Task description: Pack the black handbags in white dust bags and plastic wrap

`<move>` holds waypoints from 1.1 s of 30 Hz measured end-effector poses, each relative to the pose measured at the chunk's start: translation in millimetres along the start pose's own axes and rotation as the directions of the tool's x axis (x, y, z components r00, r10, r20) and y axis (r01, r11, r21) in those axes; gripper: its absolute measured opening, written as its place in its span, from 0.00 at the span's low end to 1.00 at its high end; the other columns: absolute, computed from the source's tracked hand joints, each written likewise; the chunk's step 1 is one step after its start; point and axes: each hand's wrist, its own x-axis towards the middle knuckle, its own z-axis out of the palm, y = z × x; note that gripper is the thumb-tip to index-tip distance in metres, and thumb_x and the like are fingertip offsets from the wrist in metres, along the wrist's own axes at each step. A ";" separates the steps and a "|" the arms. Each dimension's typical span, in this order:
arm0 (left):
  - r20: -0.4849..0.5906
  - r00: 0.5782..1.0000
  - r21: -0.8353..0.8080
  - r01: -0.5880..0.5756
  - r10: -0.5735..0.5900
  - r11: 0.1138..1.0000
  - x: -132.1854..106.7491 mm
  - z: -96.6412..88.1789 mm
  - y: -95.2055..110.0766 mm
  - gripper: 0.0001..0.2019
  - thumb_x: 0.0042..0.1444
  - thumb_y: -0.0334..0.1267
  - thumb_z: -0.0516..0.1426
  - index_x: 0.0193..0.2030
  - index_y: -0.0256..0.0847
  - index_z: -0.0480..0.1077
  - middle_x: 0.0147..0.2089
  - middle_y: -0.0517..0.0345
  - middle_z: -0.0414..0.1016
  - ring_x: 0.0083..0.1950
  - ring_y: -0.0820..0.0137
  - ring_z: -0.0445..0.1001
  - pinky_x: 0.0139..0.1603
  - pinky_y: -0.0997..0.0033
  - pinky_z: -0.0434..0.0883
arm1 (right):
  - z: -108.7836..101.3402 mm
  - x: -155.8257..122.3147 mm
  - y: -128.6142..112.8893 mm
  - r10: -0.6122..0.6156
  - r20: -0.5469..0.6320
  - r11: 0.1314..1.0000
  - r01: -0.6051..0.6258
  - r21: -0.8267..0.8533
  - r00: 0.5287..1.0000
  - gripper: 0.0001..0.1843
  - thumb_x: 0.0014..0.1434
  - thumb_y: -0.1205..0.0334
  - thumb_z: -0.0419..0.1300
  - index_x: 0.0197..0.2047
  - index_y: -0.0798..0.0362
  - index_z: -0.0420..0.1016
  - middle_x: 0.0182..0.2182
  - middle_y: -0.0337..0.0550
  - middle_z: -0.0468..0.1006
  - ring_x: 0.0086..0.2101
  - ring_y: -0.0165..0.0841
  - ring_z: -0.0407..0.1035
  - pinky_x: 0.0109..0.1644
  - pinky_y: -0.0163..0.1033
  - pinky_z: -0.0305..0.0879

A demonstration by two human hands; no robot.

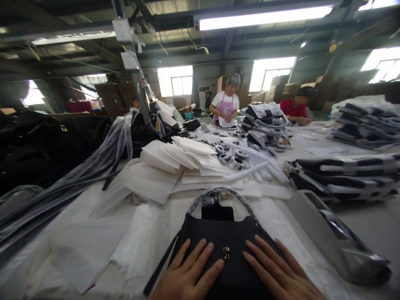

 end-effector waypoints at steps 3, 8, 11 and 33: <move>-0.022 0.997 0.183 -0.065 0.071 0.981 17.3 -4.2 5.4 0.26 0.67 0.30 0.51 0.71 0.41 0.54 0.64 0.49 0.71 0.64 0.59 0.71 0.64 0.58 0.68 | -11.6 25.2 0.5 -0.059 0.024 0.994 0.057 0.092 0.998 0.39 0.62 0.52 0.61 0.72 0.54 0.55 0.61 0.48 0.72 0.57 0.45 0.70 0.57 0.46 0.72; -0.067 0.993 0.305 -0.076 0.101 0.949 19.1 2.5 5.8 0.20 0.68 0.28 0.47 0.64 0.36 0.66 0.62 0.53 0.74 0.62 0.64 0.72 0.70 0.59 0.60 | -12.5 70.7 -4.3 0.195 0.148 0.927 -0.232 0.295 0.970 0.19 0.62 0.58 0.63 0.56 0.53 0.73 0.46 0.47 0.82 0.45 0.40 0.76 0.49 0.41 0.74; -0.111 0.989 0.323 -0.059 0.099 0.944 14.8 7.3 5.8 0.18 0.69 0.30 0.47 0.61 0.37 0.69 0.61 0.55 0.75 0.62 0.64 0.72 0.72 0.59 0.55 | -3.3 99.2 -5.7 0.126 0.291 0.927 -0.217 0.306 0.948 0.05 0.63 0.60 0.62 0.37 0.52 0.76 0.34 0.43 0.80 0.37 0.41 0.74 0.42 0.43 0.72; -0.156 0.978 0.316 -0.082 0.137 0.945 18.6 -4.8 10.7 0.32 0.65 0.61 0.46 0.66 0.42 0.64 0.62 0.52 0.73 0.63 0.58 0.68 0.69 0.54 0.56 | -28.6 26.3 -2.4 -0.039 0.291 0.977 -0.024 0.211 0.956 0.49 0.57 0.49 0.67 0.74 0.51 0.48 0.69 0.48 0.57 0.66 0.44 0.58 0.68 0.48 0.58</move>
